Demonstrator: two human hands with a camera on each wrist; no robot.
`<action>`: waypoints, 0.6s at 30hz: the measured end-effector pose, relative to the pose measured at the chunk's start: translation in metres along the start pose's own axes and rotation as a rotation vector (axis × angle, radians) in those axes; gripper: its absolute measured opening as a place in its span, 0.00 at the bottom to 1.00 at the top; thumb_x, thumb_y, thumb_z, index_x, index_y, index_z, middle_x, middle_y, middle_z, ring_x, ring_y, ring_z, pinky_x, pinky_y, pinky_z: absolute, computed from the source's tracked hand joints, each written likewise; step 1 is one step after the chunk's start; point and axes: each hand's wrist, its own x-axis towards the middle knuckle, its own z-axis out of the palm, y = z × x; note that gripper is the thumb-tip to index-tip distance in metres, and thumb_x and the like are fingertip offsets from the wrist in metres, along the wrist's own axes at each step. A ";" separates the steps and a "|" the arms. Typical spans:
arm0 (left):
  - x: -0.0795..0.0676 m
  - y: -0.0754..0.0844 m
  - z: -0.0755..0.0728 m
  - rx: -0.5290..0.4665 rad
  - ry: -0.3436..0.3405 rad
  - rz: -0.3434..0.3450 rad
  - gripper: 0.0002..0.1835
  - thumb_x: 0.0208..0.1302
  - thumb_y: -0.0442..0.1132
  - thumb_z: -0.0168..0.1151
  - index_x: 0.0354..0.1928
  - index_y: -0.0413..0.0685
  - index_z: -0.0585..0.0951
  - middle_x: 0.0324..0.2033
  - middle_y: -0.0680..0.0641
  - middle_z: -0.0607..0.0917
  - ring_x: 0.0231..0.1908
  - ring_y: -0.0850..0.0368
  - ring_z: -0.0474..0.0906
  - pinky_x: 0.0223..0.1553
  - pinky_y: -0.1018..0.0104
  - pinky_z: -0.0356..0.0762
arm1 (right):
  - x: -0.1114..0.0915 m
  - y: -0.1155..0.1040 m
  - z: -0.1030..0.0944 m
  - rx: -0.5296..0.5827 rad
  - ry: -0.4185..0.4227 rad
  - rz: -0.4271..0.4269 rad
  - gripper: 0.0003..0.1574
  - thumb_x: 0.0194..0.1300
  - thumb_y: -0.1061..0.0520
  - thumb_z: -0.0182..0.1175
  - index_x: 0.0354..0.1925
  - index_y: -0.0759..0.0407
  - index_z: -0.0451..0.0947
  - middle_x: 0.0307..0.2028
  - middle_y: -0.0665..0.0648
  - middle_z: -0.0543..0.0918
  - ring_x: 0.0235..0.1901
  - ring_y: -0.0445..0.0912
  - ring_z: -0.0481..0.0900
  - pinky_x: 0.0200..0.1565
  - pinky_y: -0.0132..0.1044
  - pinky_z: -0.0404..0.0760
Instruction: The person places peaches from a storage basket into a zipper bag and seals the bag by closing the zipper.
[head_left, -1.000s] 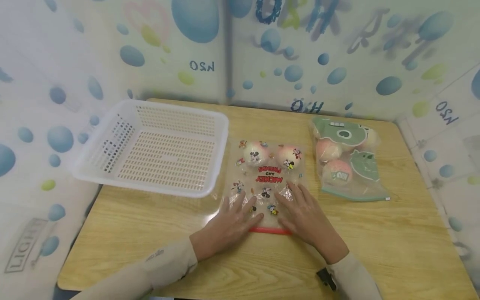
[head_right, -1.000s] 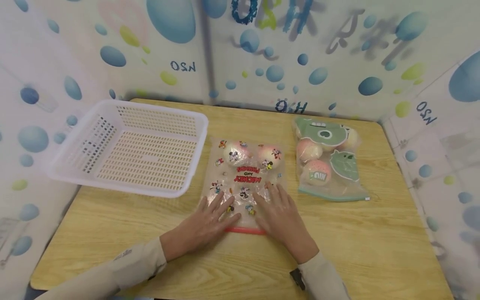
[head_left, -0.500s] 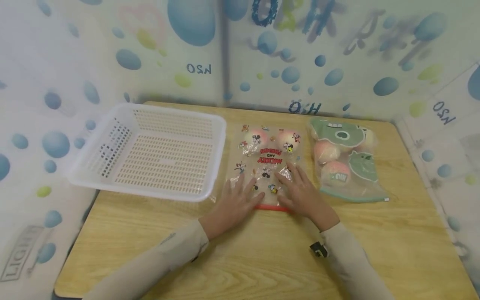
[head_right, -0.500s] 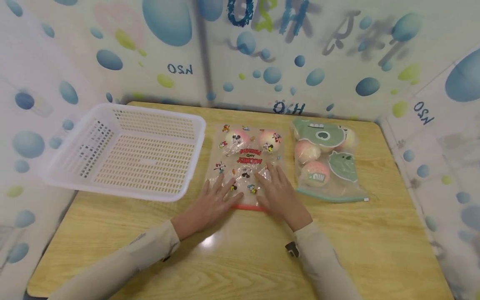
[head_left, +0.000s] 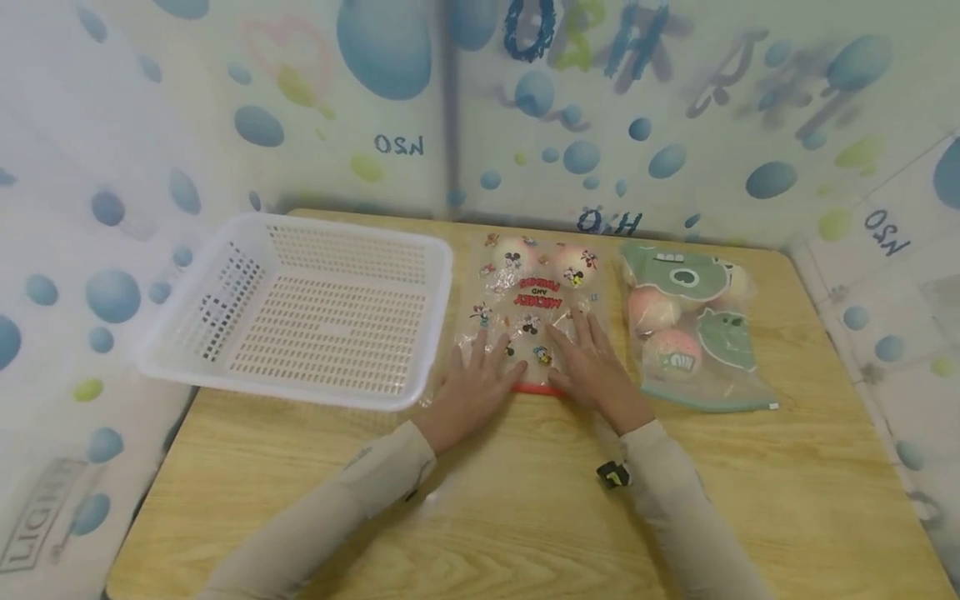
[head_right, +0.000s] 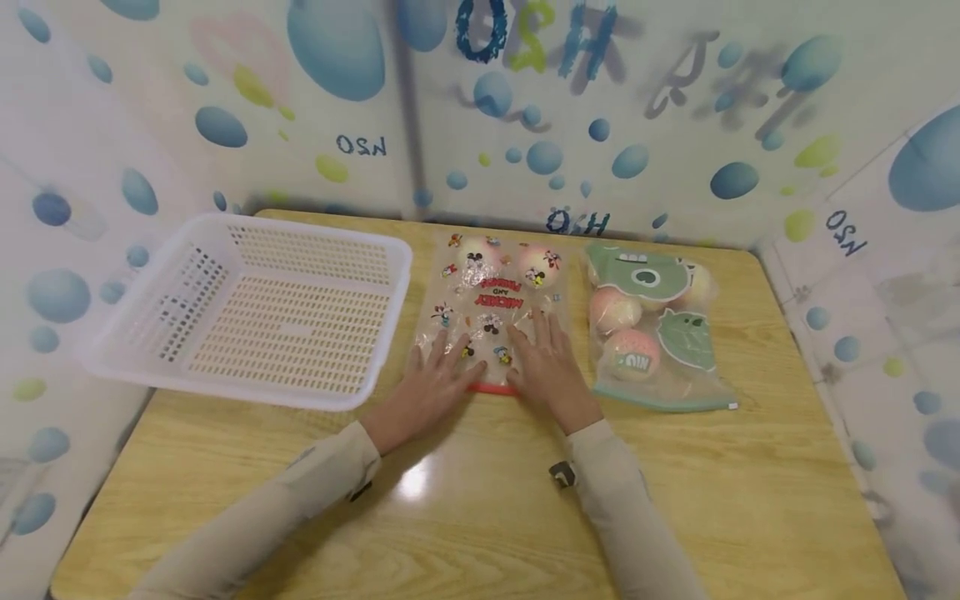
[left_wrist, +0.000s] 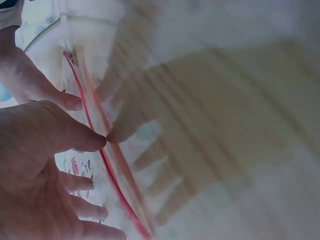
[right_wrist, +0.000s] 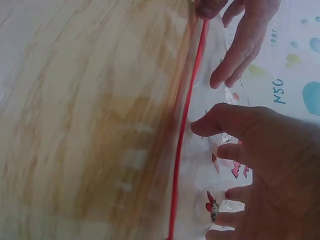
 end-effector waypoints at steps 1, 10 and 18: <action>0.000 0.000 0.000 0.000 -0.007 -0.006 0.29 0.63 0.33 0.48 0.67 0.58 0.60 0.65 0.34 0.52 0.61 0.30 0.50 0.49 0.36 0.62 | 0.001 0.000 0.000 -0.004 0.005 -0.001 0.40 0.58 0.46 0.56 0.66 0.55 0.58 0.67 0.71 0.40 0.63 0.68 0.41 0.63 0.53 0.41; 0.000 -0.001 0.000 -0.076 -0.007 0.013 0.27 0.66 0.33 0.40 0.67 0.57 0.59 0.66 0.34 0.50 0.61 0.30 0.48 0.50 0.34 0.58 | -0.008 0.000 0.008 -0.038 0.106 -0.030 0.37 0.58 0.49 0.54 0.65 0.54 0.60 0.66 0.70 0.44 0.64 0.64 0.43 0.63 0.52 0.43; -0.020 0.004 -0.039 -0.241 0.201 0.131 0.26 0.61 0.43 0.49 0.63 0.52 0.66 0.66 0.38 0.55 0.64 0.37 0.48 0.59 0.48 0.56 | -0.031 -0.001 0.017 0.022 0.194 -0.102 0.35 0.54 0.52 0.57 0.62 0.54 0.65 0.65 0.69 0.49 0.62 0.66 0.48 0.61 0.54 0.50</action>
